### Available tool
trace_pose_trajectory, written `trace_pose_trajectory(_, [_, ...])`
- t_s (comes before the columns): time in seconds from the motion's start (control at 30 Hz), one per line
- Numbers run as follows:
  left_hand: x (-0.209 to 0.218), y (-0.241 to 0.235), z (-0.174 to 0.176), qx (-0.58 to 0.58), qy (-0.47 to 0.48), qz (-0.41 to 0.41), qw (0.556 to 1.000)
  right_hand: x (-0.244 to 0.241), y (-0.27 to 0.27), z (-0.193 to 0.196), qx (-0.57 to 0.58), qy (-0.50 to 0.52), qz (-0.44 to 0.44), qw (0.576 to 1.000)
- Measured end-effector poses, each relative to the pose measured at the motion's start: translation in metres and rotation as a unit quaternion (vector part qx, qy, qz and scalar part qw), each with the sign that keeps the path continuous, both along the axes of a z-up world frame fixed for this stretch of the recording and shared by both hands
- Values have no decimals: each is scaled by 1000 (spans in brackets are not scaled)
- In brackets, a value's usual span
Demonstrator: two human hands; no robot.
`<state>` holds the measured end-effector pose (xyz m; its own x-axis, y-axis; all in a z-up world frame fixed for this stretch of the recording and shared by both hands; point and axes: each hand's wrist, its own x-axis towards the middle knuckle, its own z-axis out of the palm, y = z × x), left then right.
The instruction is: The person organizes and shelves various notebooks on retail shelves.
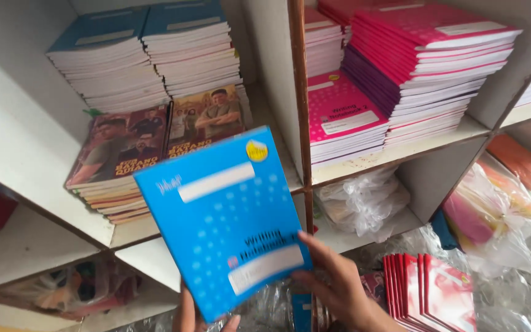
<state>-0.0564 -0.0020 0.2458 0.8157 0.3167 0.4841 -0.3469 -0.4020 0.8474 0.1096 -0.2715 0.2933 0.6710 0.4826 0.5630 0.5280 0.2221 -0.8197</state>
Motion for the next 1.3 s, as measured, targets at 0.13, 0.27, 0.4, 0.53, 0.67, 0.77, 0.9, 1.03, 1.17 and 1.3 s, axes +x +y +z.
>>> trace_pose_trajectory(0.13, [54, -5, 129, 177, 74, 202, 960, 36, 29, 77, 10, -11, -36, 999])
trace_pose_trajectory(0.27, [96, 3, 204, 233, 6, 234, 944, 73, 65, 140, 17, -59, -52, 997])
trace_pose_trajectory(0.4, [153, 39, 244, 265, -120, 209, 934, 116, 106, 183, 74, -70, -49, 994])
trace_pose_trajectory(0.53, [210, 71, 277, 225, -175, 165, 944, 157, 142, 219, 93, -124, -94, 983])
trace_pose_trajectory(0.67, [263, 106, 285, 232, -195, 183, 935, 203, 178, 234, 152, -144, -90, 974])
trace_pose_trajectory(0.77, [287, 117, 286, 263, -233, 200, 915, 227, 193, 239, 105, -70, -186, 974])
trace_pose_trajectory(0.9, [288, 110, 293, 233, -217, 203, 926, 234, 194, 235, 48, -85, -251, 963])
trace_pose_trajectory(1.03, [286, 112, 296, 231, -233, 224, 918, 220, 191, 224, 51, -192, -292, 936])
trace_pose_trajectory(1.17, [290, 118, 301, 230, -241, 224, 916, 216, 197, 213, -11, -275, -338, 900])
trace_pose_trajectory(1.3, [307, 136, 293, 299, -246, 239, 890, 227, 212, 216, -60, -293, -319, 899])
